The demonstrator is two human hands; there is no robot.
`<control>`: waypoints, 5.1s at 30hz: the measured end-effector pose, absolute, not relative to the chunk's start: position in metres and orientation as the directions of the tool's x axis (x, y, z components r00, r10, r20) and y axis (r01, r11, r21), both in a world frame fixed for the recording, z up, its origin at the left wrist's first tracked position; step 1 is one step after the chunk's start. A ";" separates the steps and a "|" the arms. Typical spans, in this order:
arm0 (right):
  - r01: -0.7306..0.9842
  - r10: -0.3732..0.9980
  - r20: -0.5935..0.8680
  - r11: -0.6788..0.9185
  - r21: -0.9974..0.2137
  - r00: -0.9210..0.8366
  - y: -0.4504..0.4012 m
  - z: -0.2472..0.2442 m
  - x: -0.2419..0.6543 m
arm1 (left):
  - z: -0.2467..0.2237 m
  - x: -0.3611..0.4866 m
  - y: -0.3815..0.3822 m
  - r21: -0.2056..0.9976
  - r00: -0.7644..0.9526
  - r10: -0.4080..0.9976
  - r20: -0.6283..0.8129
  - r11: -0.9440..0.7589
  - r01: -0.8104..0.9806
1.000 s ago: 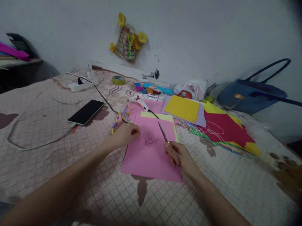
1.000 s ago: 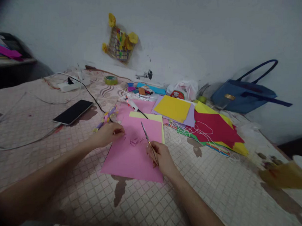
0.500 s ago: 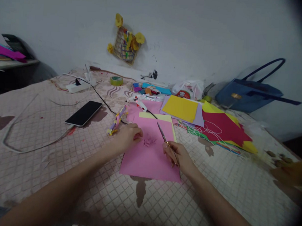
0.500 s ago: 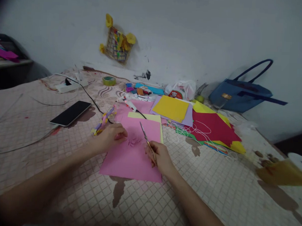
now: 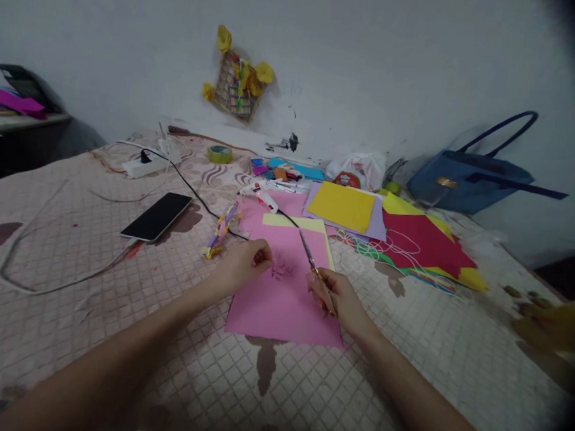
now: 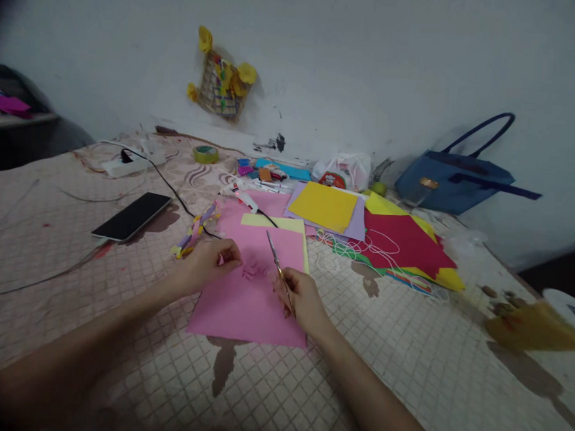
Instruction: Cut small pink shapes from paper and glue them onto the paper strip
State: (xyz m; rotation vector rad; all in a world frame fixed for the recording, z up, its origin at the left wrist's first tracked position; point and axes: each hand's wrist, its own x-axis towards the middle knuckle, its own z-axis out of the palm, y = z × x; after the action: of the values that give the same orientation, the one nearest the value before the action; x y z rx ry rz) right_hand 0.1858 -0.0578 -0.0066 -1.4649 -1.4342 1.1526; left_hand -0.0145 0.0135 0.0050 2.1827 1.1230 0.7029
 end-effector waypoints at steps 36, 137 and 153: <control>0.135 0.989 -0.064 -0.046 -0.990 -0.131 -0.076 -0.005 0.164 | 0.003 0.005 -0.011 0.940 0.494 0.867 -0.057 0.214 -0.266; 0.108 0.986 -0.083 -0.068 -0.992 -0.142 -0.075 -0.005 0.168 | 0.003 -0.001 -0.004 0.968 0.590 0.803 -0.087 0.208 -0.141; 0.260 0.974 -0.137 -0.087 -0.962 -0.181 -0.080 -0.003 0.163 | 0.008 -0.006 0.001 0.936 0.558 0.828 -0.064 0.244 -0.255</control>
State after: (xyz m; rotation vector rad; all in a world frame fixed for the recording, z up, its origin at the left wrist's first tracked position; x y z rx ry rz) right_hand 0.1634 -0.0803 -0.0030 -1.3838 -1.4936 1.3135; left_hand -0.0062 0.0012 0.0084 1.0814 0.6409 0.8121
